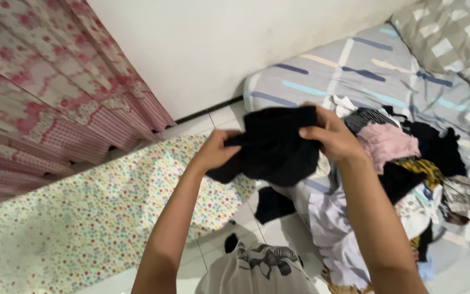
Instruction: The person folds several garments one by one from a pile on the bed. They fold a black top, a white shirt with red trim, and two patterned fabrics, placing each folded item on the bed. The ironing board is present but not used.
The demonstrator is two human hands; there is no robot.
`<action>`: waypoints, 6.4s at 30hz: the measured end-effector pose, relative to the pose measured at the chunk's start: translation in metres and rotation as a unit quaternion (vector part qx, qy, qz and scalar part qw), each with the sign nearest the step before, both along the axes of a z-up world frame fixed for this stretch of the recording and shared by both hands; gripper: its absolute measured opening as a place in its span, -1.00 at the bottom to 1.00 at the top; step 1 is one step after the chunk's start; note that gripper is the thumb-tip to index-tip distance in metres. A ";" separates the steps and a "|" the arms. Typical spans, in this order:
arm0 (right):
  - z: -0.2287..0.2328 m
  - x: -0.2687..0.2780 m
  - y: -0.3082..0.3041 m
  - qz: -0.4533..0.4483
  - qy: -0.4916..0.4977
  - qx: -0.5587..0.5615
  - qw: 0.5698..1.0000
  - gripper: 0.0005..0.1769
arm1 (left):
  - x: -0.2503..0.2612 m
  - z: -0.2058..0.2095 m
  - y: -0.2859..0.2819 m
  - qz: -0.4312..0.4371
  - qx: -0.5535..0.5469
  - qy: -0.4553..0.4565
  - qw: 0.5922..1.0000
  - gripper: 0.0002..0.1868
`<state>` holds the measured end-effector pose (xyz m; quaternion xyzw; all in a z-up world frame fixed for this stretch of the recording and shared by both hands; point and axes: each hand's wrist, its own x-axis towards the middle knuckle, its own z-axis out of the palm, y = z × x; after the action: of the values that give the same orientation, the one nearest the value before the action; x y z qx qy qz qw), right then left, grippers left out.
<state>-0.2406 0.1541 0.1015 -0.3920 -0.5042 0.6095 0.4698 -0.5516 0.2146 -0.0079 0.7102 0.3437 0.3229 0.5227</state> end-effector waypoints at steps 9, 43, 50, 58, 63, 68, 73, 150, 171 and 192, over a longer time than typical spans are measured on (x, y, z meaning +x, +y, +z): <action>0.000 -0.048 0.102 -0.072 -0.144 0.053 0.986 -0.47 | -0.062 0.032 0.073 0.080 0.139 0.149 0.976 -0.70; -0.320 -0.190 0.016 -0.096 -0.175 -0.227 0.953 -0.08 | -0.181 -0.208 -0.098 0.335 -0.104 0.193 0.917 -0.37; -0.330 -0.220 -0.036 -0.077 -0.522 -0.191 0.828 -0.19 | -0.182 -0.245 -0.102 0.346 -0.036 0.365 0.863 -0.45; -0.328 -0.228 -0.067 -0.293 -0.463 0.016 0.836 -0.51 | -0.188 -0.257 -0.182 0.647 -0.212 0.051 0.731 -0.45; -0.332 -0.230 -0.059 -0.226 -0.184 -0.389 0.874 -0.54 | -0.158 -0.255 -0.161 0.470 -0.544 -0.233 0.655 -0.52; -0.276 -0.144 -0.028 -0.214 0.215 -0.447 0.842 -0.49 | -0.100 -0.194 -0.079 0.400 -0.512 -0.324 0.687 -0.58; -0.225 0.012 0.003 -0.303 0.203 -0.377 0.851 -0.37 | 0.039 -0.165 -0.010 0.387 -0.497 -0.234 0.741 -0.56; -0.617 0.318 -0.320 -0.463 -0.438 -0.563 0.527 0.66 | 0.485 -0.606 -0.205 -0.151 -0.197 0.291 0.924 -0.10; -0.500 0.595 -0.244 -0.542 -0.435 -0.161 0.701 -0.21 | 0.472 -0.337 -0.163 0.075 -0.617 -0.163 0.766 -0.35; -0.423 0.239 -0.241 -0.446 0.296 -0.370 0.759 -0.47 | 0.279 -0.211 -0.105 -0.044 -0.472 0.042 0.879 -0.54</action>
<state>-0.0016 -0.0871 -0.3213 -0.5162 0.1565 0.5556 0.6327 -0.2722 0.1092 -0.2189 0.4064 0.4457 0.0687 0.7947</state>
